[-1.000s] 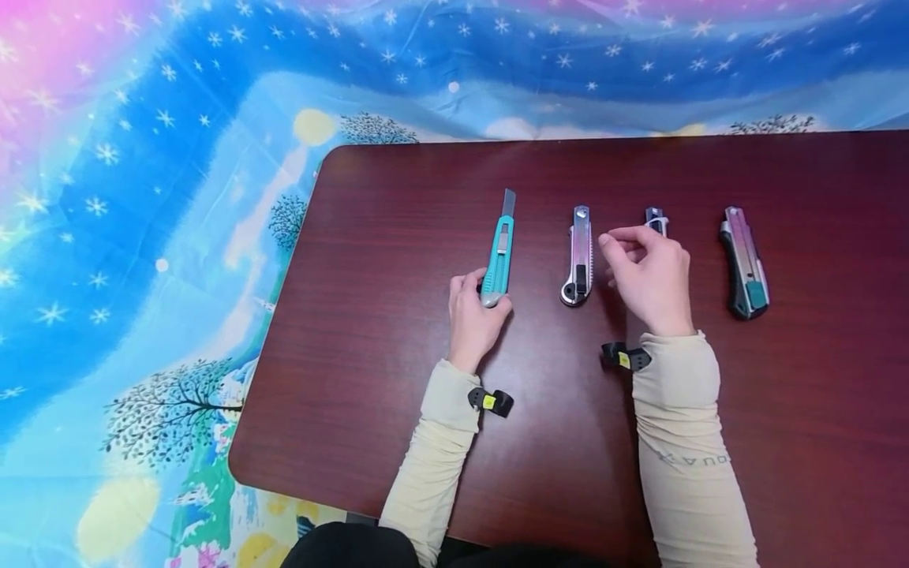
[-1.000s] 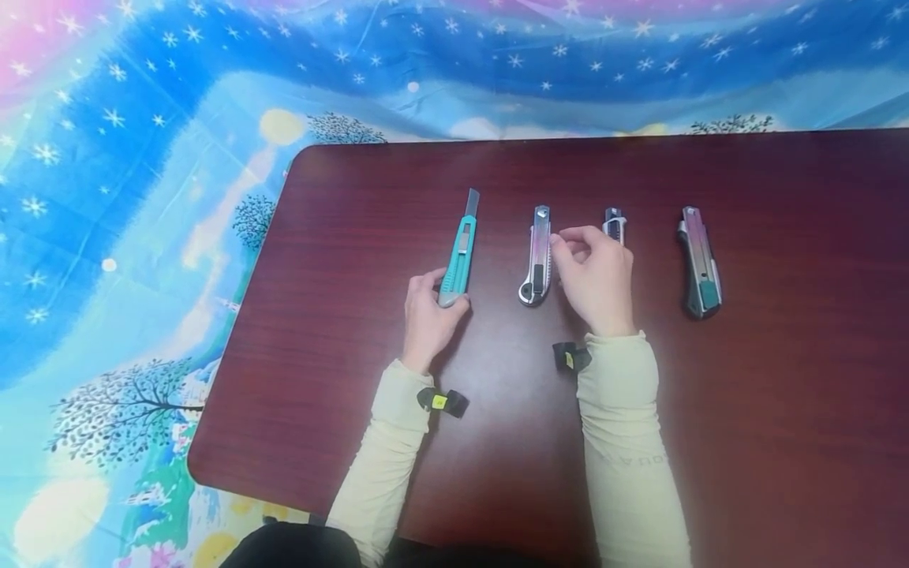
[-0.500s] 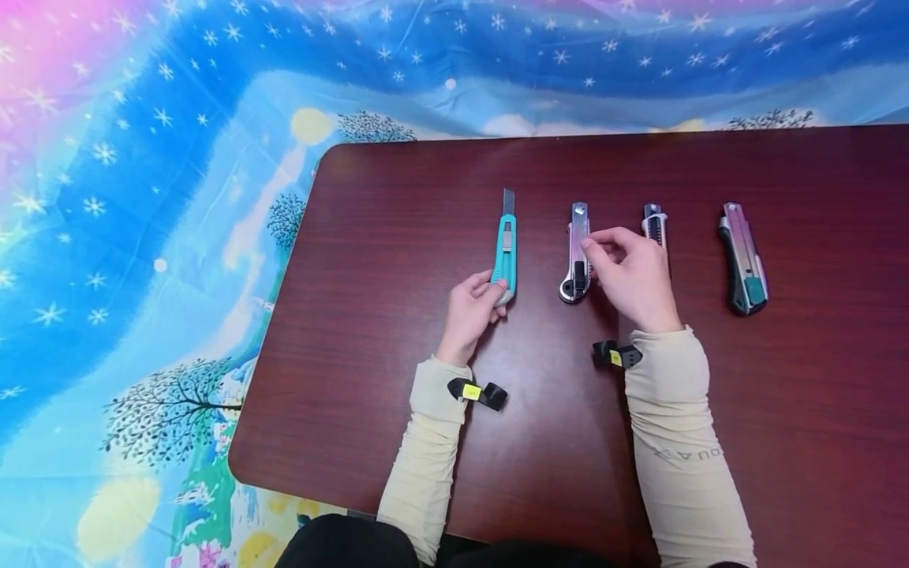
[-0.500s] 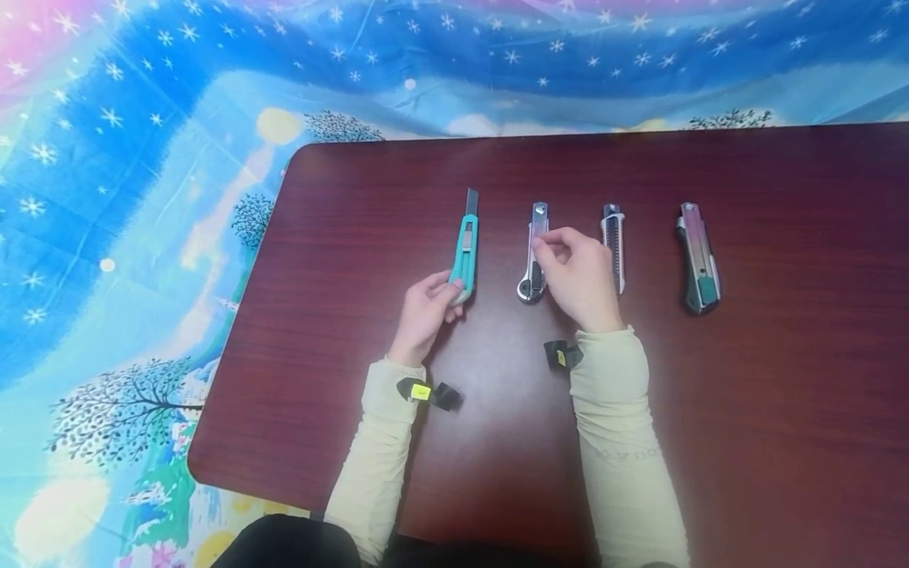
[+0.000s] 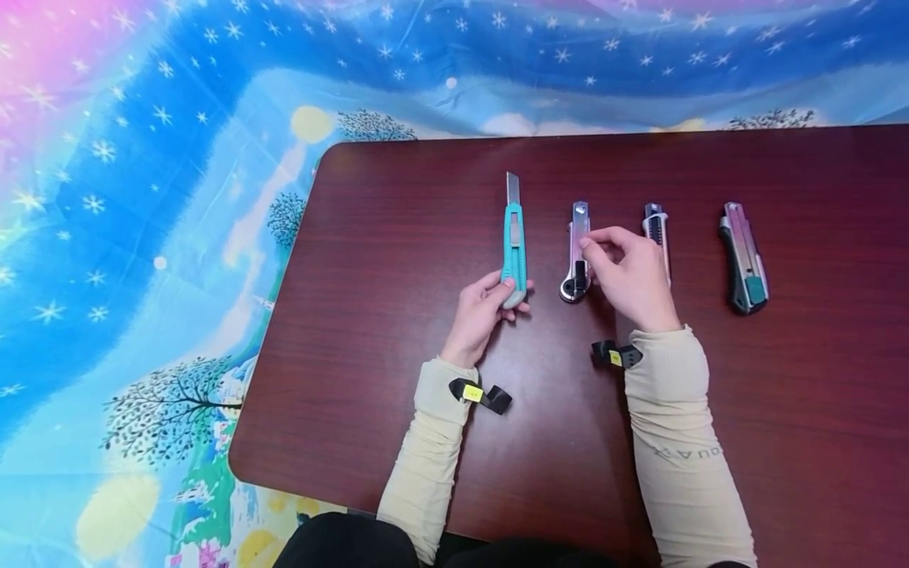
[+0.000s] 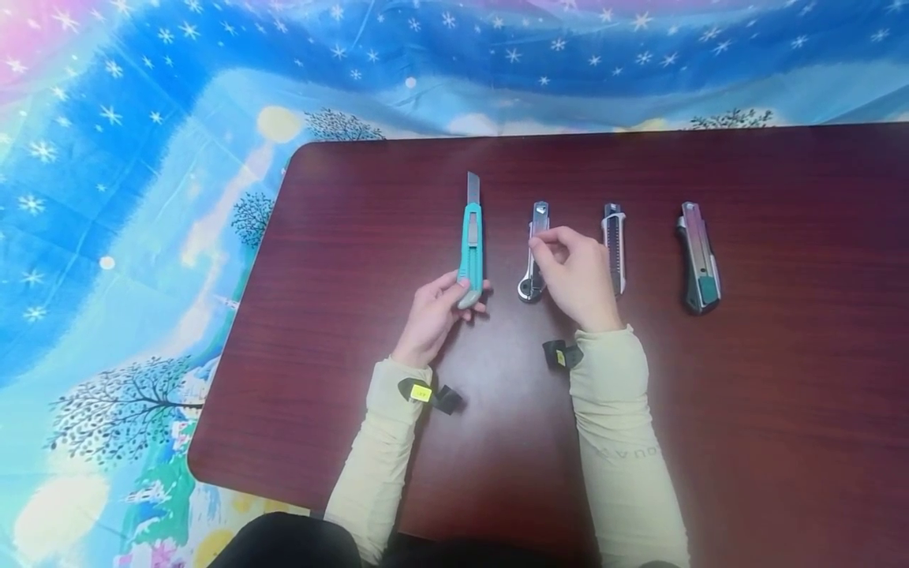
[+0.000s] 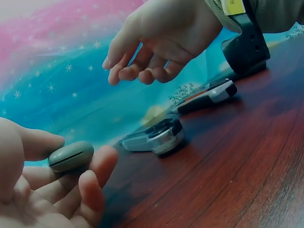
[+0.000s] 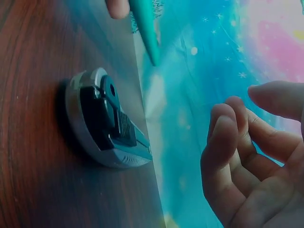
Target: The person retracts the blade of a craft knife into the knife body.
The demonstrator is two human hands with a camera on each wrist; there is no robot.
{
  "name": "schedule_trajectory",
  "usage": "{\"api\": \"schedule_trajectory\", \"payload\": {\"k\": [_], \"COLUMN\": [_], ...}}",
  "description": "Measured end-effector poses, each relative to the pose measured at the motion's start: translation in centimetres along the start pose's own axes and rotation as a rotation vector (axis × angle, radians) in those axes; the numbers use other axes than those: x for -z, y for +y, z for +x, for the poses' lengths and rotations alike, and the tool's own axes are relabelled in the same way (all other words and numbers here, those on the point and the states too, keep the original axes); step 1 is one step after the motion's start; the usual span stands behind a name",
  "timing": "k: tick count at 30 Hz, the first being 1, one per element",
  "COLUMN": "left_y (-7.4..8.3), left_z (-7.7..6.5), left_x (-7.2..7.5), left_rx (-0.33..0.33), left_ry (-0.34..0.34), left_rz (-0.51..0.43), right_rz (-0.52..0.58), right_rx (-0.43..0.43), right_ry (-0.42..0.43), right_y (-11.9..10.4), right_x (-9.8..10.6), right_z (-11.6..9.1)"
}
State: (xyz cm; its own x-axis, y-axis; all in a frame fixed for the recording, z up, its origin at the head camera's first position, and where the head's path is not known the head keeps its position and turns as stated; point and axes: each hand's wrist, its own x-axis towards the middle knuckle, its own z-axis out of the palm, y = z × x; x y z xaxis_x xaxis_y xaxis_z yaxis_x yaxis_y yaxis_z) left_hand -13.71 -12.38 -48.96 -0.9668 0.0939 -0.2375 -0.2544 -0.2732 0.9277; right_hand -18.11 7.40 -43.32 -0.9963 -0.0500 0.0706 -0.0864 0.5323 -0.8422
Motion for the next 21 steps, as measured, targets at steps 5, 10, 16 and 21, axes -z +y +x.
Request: {"api": "schedule_trajectory", "payload": {"k": [5,10,16,21], "left_y": [0.3,0.7,0.8,0.5], "left_z": [-0.3,-0.5,-0.8,-1.0], "left_x": [-0.3,-0.6,-0.9,-1.1], "left_rx": [0.026,0.067,0.036,0.003], "left_ry": [-0.052,-0.123,-0.203,-0.260], "left_rz": [-0.096,-0.217,-0.251,-0.216], "right_rz": [0.116,0.211,0.325,0.330], "right_rx": [0.015,0.018,-0.019,-0.059], "right_ry": [-0.034,-0.062,-0.156,-0.228], "right_y": [-0.3,-1.1,-2.0,-2.5], "right_x": [-0.6,-1.2,-2.0,-2.9], "right_z": [-0.1,-0.4,-0.6,-0.7]}}
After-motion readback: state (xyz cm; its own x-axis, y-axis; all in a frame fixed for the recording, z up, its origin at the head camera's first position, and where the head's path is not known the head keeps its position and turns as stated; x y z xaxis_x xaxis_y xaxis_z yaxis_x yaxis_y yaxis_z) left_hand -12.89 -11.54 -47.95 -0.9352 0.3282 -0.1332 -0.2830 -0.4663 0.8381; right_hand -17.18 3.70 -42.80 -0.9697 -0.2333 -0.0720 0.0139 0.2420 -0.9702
